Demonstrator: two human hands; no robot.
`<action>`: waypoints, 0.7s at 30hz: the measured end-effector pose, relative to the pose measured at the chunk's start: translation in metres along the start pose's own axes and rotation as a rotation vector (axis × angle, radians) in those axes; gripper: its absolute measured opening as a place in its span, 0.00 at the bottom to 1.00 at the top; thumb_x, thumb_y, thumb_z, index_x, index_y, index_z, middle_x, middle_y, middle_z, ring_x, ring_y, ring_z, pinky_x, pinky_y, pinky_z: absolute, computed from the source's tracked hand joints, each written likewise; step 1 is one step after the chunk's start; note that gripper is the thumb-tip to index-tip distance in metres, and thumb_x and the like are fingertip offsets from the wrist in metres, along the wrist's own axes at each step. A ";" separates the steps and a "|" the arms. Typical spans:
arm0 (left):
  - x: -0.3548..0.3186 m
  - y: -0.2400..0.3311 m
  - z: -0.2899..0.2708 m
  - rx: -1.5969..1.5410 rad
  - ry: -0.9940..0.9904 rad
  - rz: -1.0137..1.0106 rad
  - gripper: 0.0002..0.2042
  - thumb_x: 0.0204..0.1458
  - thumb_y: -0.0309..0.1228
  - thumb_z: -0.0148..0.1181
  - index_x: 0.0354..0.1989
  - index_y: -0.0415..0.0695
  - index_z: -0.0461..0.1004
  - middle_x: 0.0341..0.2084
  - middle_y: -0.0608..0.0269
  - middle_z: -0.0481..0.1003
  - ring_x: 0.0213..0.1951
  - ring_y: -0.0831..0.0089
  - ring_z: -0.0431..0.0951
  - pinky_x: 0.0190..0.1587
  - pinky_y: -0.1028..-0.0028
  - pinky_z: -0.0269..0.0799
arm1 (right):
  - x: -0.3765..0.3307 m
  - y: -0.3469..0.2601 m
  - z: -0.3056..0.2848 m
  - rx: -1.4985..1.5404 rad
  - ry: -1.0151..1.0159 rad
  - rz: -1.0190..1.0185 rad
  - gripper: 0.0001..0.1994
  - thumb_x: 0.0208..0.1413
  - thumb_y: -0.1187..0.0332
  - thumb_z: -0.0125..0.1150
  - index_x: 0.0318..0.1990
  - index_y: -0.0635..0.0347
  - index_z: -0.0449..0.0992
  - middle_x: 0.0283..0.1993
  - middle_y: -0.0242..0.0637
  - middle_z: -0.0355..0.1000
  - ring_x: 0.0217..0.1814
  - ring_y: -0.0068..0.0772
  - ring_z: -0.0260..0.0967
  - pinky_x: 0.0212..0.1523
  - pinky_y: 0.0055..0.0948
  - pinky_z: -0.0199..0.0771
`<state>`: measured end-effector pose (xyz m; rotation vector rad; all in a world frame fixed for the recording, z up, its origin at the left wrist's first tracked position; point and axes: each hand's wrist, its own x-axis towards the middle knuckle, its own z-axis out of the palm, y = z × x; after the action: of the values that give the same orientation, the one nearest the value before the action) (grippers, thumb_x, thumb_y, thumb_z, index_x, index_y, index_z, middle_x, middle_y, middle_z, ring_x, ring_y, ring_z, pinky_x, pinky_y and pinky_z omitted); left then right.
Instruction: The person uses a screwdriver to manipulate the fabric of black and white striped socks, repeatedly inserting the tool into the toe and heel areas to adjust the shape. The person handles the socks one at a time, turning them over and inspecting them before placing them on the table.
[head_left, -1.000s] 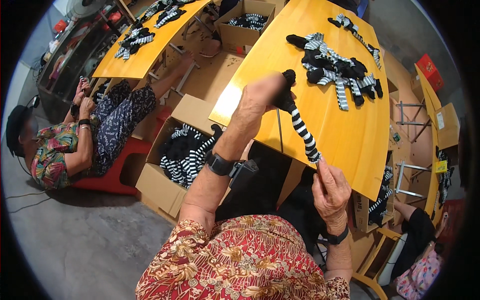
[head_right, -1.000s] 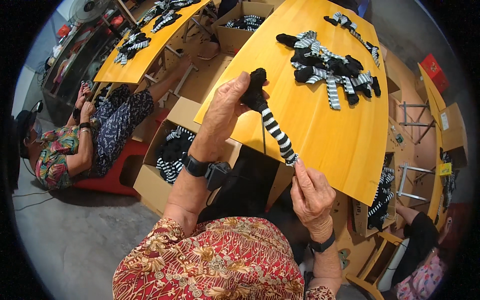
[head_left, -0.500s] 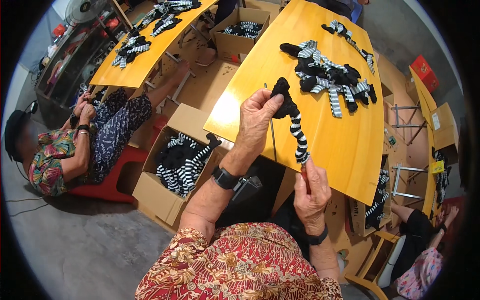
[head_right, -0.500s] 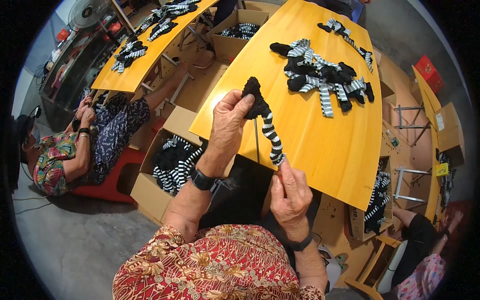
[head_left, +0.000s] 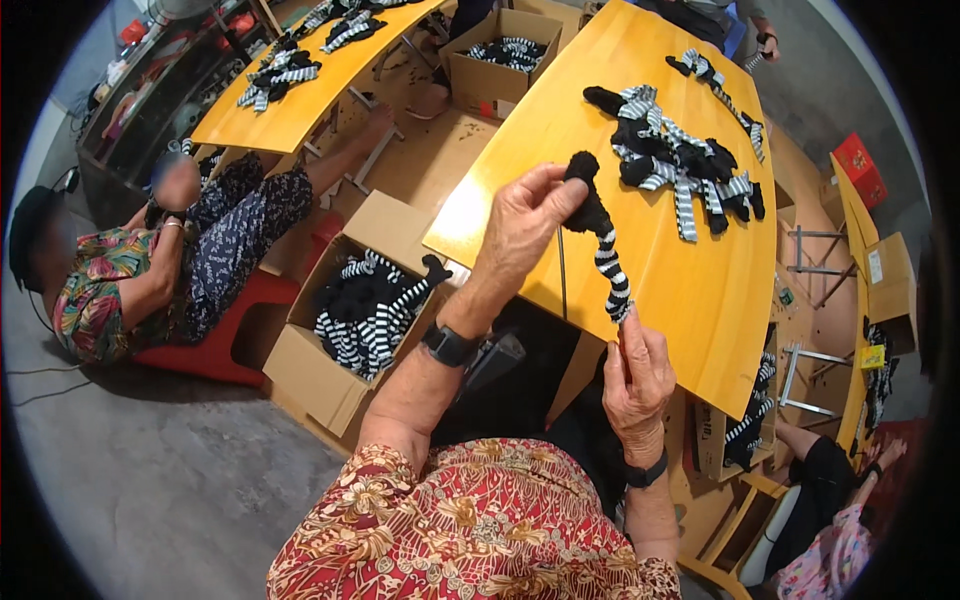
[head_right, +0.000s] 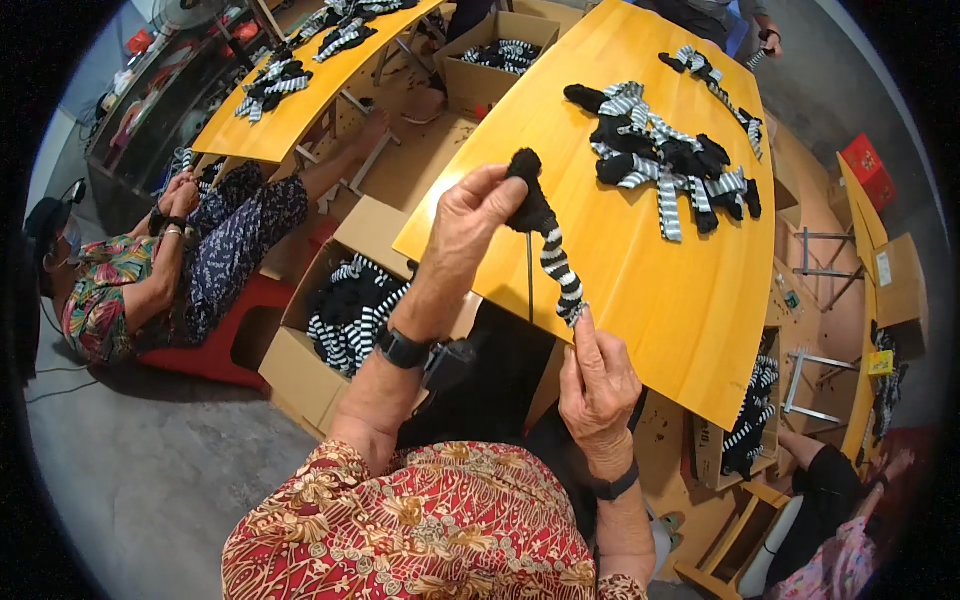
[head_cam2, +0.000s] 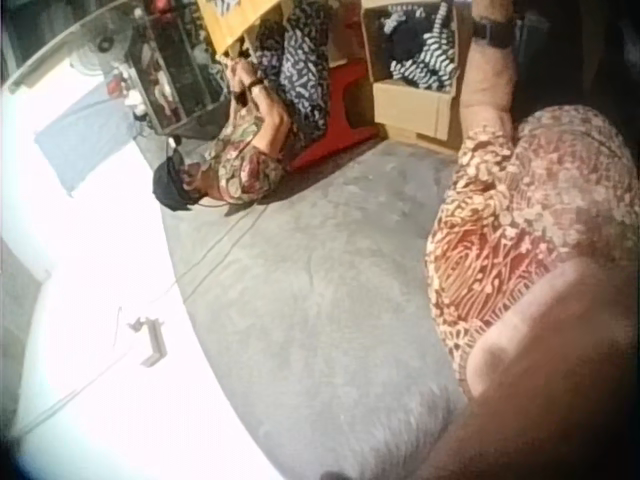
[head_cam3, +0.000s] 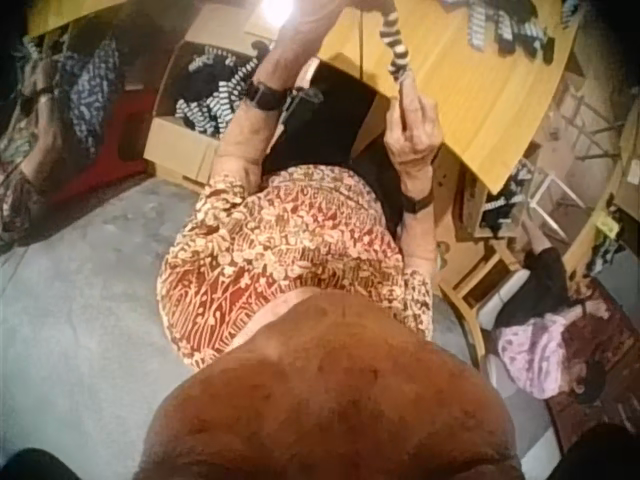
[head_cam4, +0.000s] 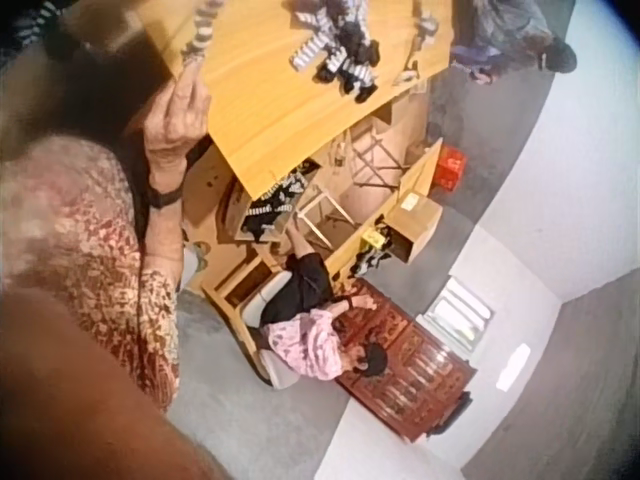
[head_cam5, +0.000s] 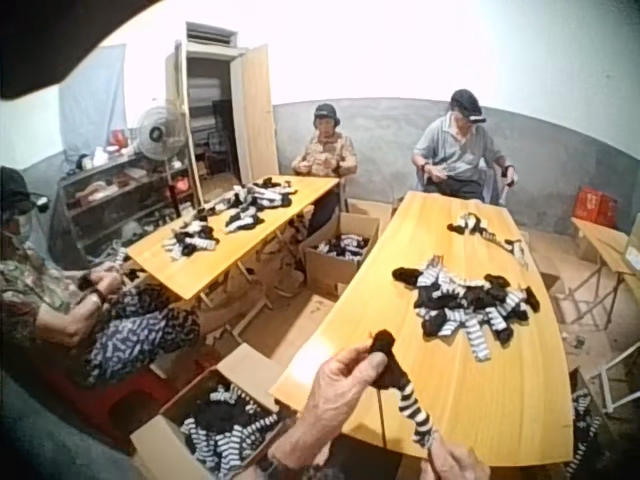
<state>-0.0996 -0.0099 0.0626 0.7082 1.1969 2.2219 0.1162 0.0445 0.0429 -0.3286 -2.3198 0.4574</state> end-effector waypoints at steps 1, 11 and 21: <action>0.002 -0.001 -0.004 0.004 0.009 -0.006 0.09 0.56 0.30 0.60 0.39 0.37 0.76 0.27 0.70 0.76 0.31 0.85 0.73 0.37 0.82 0.70 | 0.000 -0.003 0.000 -0.019 -0.001 -0.026 0.24 0.45 0.84 0.60 0.54 0.66 0.72 0.35 0.43 0.70 0.33 0.39 0.71 0.34 0.32 0.73; -0.007 -0.032 0.006 -0.139 0.083 0.038 0.04 0.56 0.28 0.60 0.34 0.42 0.74 0.27 0.73 0.75 0.29 0.88 0.71 0.35 0.84 0.68 | 0.000 -0.017 0.033 0.087 0.082 0.135 0.24 0.46 0.84 0.58 0.56 0.69 0.69 0.32 0.45 0.68 0.31 0.41 0.70 0.32 0.34 0.72; -0.003 0.011 -0.019 0.524 -0.127 0.437 0.20 0.49 0.19 0.59 0.52 0.48 0.74 0.48 0.62 0.73 0.49 0.71 0.73 0.51 0.74 0.70 | 0.001 -0.006 -0.015 0.370 -0.083 0.216 0.22 0.47 0.81 0.60 0.53 0.67 0.72 0.34 0.43 0.71 0.33 0.34 0.70 0.37 0.29 0.71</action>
<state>-0.1123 -0.0283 0.0622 1.4124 1.7087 2.1492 0.1253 0.0432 0.0557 -0.3841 -2.2284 1.0068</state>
